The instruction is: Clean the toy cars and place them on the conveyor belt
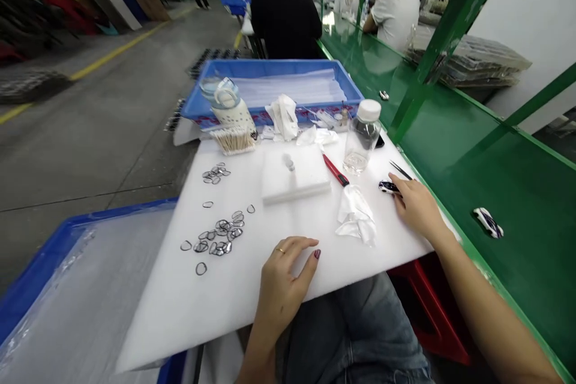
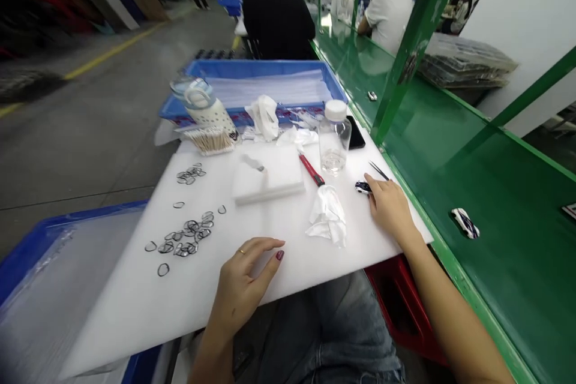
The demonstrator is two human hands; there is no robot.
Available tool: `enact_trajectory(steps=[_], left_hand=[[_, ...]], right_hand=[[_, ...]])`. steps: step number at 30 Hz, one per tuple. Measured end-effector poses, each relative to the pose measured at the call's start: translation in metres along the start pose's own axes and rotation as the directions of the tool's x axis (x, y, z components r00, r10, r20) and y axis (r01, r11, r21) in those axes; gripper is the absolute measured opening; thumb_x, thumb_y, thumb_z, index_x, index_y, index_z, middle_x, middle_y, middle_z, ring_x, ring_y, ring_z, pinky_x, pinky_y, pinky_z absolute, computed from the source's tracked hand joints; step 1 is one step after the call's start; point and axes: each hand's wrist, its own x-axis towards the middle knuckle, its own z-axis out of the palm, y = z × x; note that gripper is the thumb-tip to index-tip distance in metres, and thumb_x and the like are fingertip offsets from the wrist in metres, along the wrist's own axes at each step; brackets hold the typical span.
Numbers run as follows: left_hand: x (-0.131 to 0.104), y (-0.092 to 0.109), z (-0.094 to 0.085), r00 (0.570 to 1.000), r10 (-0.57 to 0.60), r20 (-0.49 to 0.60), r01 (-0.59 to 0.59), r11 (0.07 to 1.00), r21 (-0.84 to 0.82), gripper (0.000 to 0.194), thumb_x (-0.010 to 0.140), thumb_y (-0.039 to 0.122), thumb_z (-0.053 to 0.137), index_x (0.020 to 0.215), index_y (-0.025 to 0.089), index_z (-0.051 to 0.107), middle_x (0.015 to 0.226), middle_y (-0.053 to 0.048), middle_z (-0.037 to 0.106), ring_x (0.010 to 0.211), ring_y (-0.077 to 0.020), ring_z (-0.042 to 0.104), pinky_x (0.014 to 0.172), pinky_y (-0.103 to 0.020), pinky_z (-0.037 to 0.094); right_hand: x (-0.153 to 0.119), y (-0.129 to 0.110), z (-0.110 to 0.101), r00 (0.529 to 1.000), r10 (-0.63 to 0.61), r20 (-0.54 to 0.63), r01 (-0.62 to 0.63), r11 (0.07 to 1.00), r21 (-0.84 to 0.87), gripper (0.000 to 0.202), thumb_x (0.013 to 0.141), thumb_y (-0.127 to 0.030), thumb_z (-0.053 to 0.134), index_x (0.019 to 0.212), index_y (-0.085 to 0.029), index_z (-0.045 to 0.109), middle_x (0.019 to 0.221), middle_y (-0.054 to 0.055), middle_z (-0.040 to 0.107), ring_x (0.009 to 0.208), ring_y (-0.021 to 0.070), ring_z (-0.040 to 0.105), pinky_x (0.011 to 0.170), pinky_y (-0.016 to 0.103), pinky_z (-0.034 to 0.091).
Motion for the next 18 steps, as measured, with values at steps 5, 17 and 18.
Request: enact_trajectory(steps=[5, 17, 18], left_hand=[[0.000, -0.003, 0.010, 1.000, -0.015, 0.003, 0.014, 0.995, 0.098, 0.045, 0.083, 0.021, 0.065, 0.127, 0.024, 0.057, 0.122, -0.008, 0.064, 0.111, -0.0273, 0.064, 0.093, -0.047, 0.057], [0.001, -0.004, 0.014, 0.989, -0.136, -0.058, 0.142, 0.983, 0.113, 0.034, 0.076, 0.010, 0.065, 0.108, 0.022, 0.066, 0.095, -0.006, 0.065, 0.091, -0.0253, 0.065, 0.080, -0.041, 0.056], [0.000, -0.002, 0.014, 0.991, -0.129, -0.028, 0.132, 0.985, 0.113, 0.036, 0.074, 0.011, 0.068, 0.109, 0.022, 0.067, 0.093, -0.006, 0.066, 0.089, -0.0256, 0.064, 0.079, -0.041, 0.056]], right_hand=[[0.016, -0.036, -0.002, 0.970, -0.076, -0.231, 0.094, 0.993, 0.065, 0.049, 0.090, -0.013, 0.044, 0.139, -0.020, 0.048, 0.101, 0.017, 0.070, 0.087, 0.0355, 0.064, 0.067, 0.051, 0.054], [0.078, -0.126, -0.008, 0.965, -0.224, -0.133, 0.259, 0.760, 0.596, 0.017, 0.093, -0.021, 0.055, 0.106, -0.020, 0.066, 0.100, 0.006, 0.073, 0.089, 0.0213, 0.071, 0.075, 0.035, 0.060], [0.088, -0.126, -0.005, 0.984, -0.105, -0.143, 0.171, 0.778, 0.604, 0.022, 0.091, -0.024, 0.058, 0.111, -0.019, 0.064, 0.102, 0.007, 0.073, 0.089, 0.0222, 0.071, 0.075, 0.036, 0.059]])
